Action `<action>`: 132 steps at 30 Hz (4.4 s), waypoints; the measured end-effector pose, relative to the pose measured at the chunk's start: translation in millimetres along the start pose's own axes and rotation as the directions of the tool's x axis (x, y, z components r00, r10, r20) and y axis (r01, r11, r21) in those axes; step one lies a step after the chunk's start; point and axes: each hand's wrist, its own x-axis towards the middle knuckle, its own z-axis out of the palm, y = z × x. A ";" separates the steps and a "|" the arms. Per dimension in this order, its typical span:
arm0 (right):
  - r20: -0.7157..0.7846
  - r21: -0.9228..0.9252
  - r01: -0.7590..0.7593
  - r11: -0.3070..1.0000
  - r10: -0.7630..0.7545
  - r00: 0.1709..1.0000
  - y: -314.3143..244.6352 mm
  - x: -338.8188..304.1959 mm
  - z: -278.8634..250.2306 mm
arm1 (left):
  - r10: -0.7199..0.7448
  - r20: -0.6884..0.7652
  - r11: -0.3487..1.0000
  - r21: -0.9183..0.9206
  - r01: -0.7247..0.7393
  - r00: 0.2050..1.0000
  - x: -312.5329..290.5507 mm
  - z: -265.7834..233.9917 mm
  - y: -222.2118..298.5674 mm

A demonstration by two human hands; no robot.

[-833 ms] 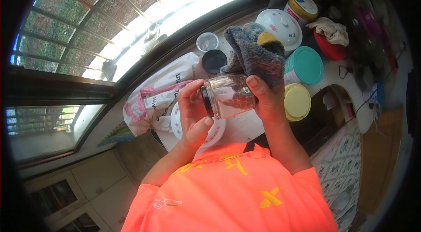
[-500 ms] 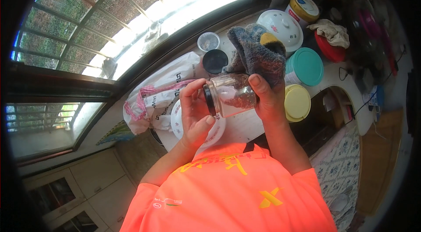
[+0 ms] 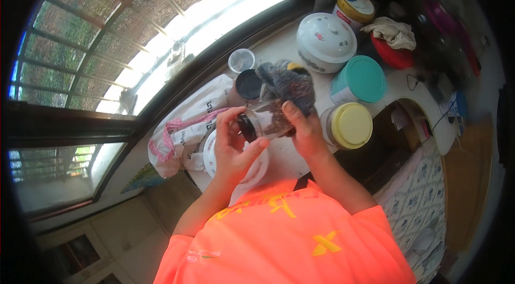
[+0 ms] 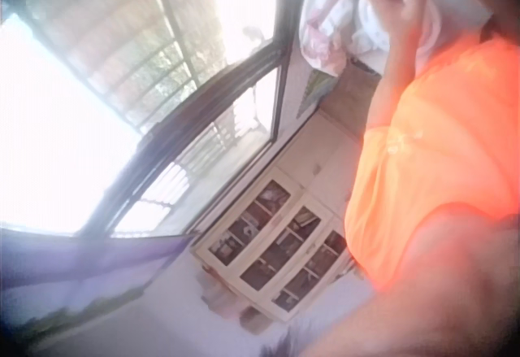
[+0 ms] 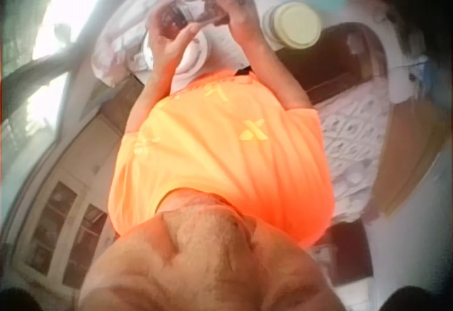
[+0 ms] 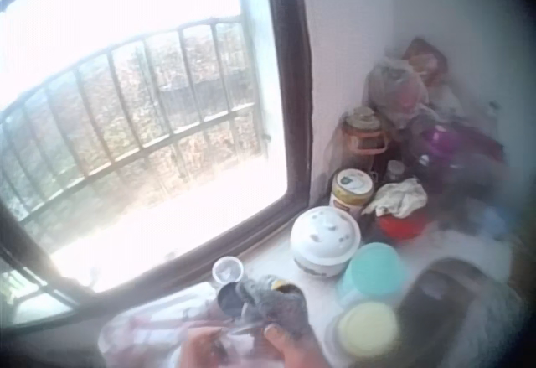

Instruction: The person washes a cloth in a bucket, wipes a plastic bag, places a box and papers into a trash can, and wipes jars and lids with the cloth.

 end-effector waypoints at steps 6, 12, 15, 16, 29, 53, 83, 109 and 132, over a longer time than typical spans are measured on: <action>0.058 -0.158 0.068 0.985 -0.060 0.997 34.4 -7.7 -17.1 | 0.095 -0.258 0.994 0.072 -0.079 0.962 18.1 -25.4 0.7; -0.185 -0.897 0.113 0.427 -0.594 0.783 51.8 83.8 -34.0 | 0.102 -0.321 0.994 0.080 -0.081 0.942 22.5 -41.9 8.7; -0.174 -0.938 0.020 0.347 -0.519 0.837 38.3 142.7 -27.9 | 0.105 -0.351 0.993 0.079 -0.082 0.931 15.4 -46.8 13.4; -0.074 -0.984 0.027 0.178 -0.533 0.843 44.8 164.5 -34.9 | 0.099 -0.331 0.994 0.078 -0.077 0.939 14.1 -48.2 13.0; 0.203 -0.933 0.105 -0.343 -0.264 0.943 76.1 215.3 -62.5 | 0.069 -0.309 0.991 0.133 -0.029 0.949 10.2 -66.2 3.5; 0.145 -0.985 0.102 -0.141 -0.342 0.928 125.6 -21.7 -90.9 | -0.102 0.280 0.532 0.826 -0.185 0.955 142.4 -3.0 -50.4; 0.242 -0.961 0.220 -0.170 -0.128 0.962 148.1 -64.9 -78.4 | -0.425 0.303 0.007 0.943 -0.331 0.853 167.5 12.4 -113.3; 0.007 -0.999 0.024 0.043 -0.365 0.931 150.9 -122.7 -111.0 | -0.021 0.692 0.486 0.638 -0.597 0.722 78.7 47.5 -55.4; -0.387 -0.460 -0.101 0.882 -0.097 0.917 66.2 -119.4 -205.2 | -0.096 0.501 0.556 0.744 -0.371 0.860 41.9 121.3 -83.7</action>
